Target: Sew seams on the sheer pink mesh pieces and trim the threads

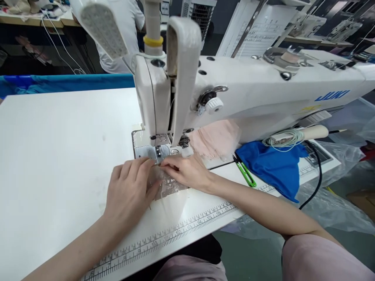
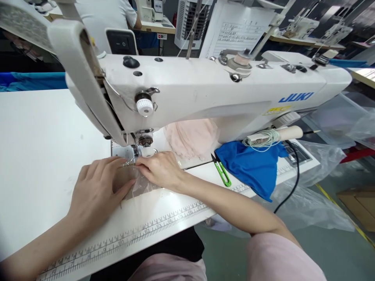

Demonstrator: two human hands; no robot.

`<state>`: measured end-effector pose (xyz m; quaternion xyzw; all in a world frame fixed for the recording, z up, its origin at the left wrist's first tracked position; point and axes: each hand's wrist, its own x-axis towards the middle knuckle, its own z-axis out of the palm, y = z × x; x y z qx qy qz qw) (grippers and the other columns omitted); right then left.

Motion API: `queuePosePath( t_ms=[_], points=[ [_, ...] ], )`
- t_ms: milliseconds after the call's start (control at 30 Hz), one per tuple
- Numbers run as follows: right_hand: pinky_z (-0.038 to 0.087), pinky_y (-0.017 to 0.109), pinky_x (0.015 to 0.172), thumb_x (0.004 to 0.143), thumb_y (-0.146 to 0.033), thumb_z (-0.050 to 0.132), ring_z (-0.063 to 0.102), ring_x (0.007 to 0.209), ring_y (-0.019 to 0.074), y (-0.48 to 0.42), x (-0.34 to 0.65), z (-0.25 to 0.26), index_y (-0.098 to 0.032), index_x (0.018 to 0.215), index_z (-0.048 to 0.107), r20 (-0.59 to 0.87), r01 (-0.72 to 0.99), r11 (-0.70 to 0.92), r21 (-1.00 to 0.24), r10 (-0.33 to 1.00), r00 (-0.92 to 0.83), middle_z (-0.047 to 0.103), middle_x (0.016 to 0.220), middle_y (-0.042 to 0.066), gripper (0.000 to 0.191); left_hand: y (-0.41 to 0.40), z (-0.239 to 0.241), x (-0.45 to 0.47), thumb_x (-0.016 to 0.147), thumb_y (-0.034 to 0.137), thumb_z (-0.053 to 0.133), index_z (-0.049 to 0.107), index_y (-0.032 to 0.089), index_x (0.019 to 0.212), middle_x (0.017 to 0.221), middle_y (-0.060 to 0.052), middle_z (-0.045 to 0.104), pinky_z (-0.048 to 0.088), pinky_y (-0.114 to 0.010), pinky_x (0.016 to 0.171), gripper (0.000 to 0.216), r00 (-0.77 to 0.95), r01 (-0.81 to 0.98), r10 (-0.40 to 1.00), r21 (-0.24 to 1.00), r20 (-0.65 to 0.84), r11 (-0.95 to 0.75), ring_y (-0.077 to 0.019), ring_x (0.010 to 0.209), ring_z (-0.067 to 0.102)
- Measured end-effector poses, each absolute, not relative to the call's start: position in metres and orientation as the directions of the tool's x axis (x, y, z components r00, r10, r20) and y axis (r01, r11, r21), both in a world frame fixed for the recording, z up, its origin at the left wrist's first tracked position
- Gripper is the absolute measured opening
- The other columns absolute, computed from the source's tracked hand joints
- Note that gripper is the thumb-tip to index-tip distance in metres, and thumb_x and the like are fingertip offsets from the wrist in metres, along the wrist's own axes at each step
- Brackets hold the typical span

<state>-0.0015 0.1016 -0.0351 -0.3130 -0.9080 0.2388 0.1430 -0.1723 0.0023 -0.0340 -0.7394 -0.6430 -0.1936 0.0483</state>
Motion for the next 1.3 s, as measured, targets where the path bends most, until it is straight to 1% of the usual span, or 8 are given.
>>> queuePosePath(
  t_ms=[33, 100, 233, 367, 567, 733, 933, 1300],
  points=[
    [0.035, 0.022, 0.058, 0.093, -0.019, 0.05, 0.059, 0.064, 0.0117, 0.102, -0.002, -0.036, -0.019, 0.094, 0.072, 0.108, 0.516, 0.68, -0.521, 0.653, -0.75, 0.07, 0.074, 0.001, 0.021, 0.002, -0.035, -0.173, 0.09, 0.031, 0.056, 0.058, 0.017, 0.12, 0.118, -0.013, 0.068, 0.04, -0.042, 0.092, 0.033, 0.171, 0.968, 0.888, 0.094, 0.426, -0.232, -0.0306, 0.108, 0.061],
    [0.038, 0.023, 0.062, 0.091, -0.02, 0.055, 0.058, 0.064, 0.0123, 0.104, -0.002, -0.038, -0.02, 0.089, 0.073, 0.13, 0.519, 0.668, -0.533, 0.671, -0.73, 0.065, 0.067, 0.0, 0.018, 0.001, -0.038, -0.173, 0.09, 0.023, 0.057, 0.06, 0.018, 0.12, 0.123, -0.012, 0.067, 0.033, -0.045, 0.103, 0.031, 0.31, 0.944, 0.81, -0.059, 0.499, -0.325, -0.0299, 0.116, 0.058],
    [0.042, 0.026, 0.072, 0.089, -0.02, 0.062, 0.058, 0.073, 0.0134, 0.111, -0.004, -0.042, -0.019, 0.084, 0.074, 0.206, 0.485, 0.671, -0.561, 0.681, -0.702, 0.063, 0.07, 0.0, 0.014, -0.005, -0.041, -0.168, 0.091, 0.008, 0.05, 0.063, 0.02, 0.119, 0.12, -0.005, 0.071, 0.028, -0.044, 0.109, 0.033, 0.427, 0.904, 0.786, -0.201, 0.448, -0.376, -0.0248, 0.111, 0.062],
    [0.042, 0.027, 0.071, 0.094, -0.028, 0.058, 0.058, 0.068, 0.0126, 0.115, -0.002, -0.045, -0.018, 0.088, 0.073, 0.212, 0.518, 0.689, -0.507, 0.682, -0.7, 0.065, 0.073, 0.001, 0.02, -0.009, -0.039, -0.161, 0.098, 0.017, 0.048, 0.061, 0.011, 0.124, 0.123, -0.006, 0.07, 0.032, -0.045, 0.103, 0.03, 0.39, 0.921, 0.808, -0.178, 0.441, -0.347, -0.0262, 0.11, 0.062],
    [0.033, 0.026, 0.056, 0.099, -0.023, 0.046, 0.053, 0.059, 0.0097, 0.106, 0.011, -0.043, -0.02, 0.1, 0.073, 0.425, 0.501, 0.864, -0.06, 0.476, -0.77, 0.071, 0.085, 0.002, 0.027, 0.001, -0.035, -0.162, 0.101, 0.023, 0.045, 0.06, 0.008, 0.125, 0.119, -0.007, 0.071, 0.032, -0.047, 0.1, 0.032, 0.395, 0.918, 0.807, -0.164, 0.438, -0.361, -0.028, 0.114, 0.062],
    [0.026, 0.029, 0.049, 0.098, -0.025, 0.049, 0.05, 0.056, 0.01, 0.097, 0.014, -0.043, -0.014, 0.105, 0.072, 0.452, 0.478, 0.874, 0.093, 0.39, -0.802, 0.072, 0.083, 0.003, 0.027, 0.004, -0.034, -0.163, 0.101, 0.024, 0.043, 0.058, 0.009, 0.128, 0.12, -0.008, 0.07, 0.03, -0.047, 0.102, 0.034, 0.369, 0.929, 0.831, -0.177, 0.416, -0.324, -0.0289, 0.122, 0.058],
    [0.027, 0.031, 0.053, 0.101, -0.029, 0.044, 0.056, 0.065, 0.0124, 0.1, 0.013, -0.046, -0.014, 0.101, 0.073, 0.384, 0.514, 0.849, 0.127, 0.435, -0.814, 0.073, 0.09, 0.005, 0.033, 0.004, -0.035, -0.161, 0.102, 0.037, 0.039, 0.055, 0.01, 0.132, 0.125, -0.011, 0.067, 0.029, -0.048, 0.103, 0.044, 0.353, 0.935, 0.852, -0.17, 0.387, -0.31, -0.0299, 0.126, 0.055],
    [0.03, 0.031, 0.056, 0.102, -0.029, 0.04, 0.057, 0.075, 0.0137, 0.105, 0.013, -0.043, -0.017, 0.109, 0.073, 0.318, 0.539, 0.836, 0.1, 0.487, -0.814, 0.071, 0.1, 0.007, 0.035, 0.011, -0.04, -0.165, 0.101, 0.036, 0.042, 0.054, 0.011, 0.133, 0.128, -0.011, 0.066, 0.028, -0.048, 0.105, 0.043, 0.33, 0.943, 0.86, -0.166, 0.39, -0.287, -0.0292, 0.127, 0.054]
  ],
)
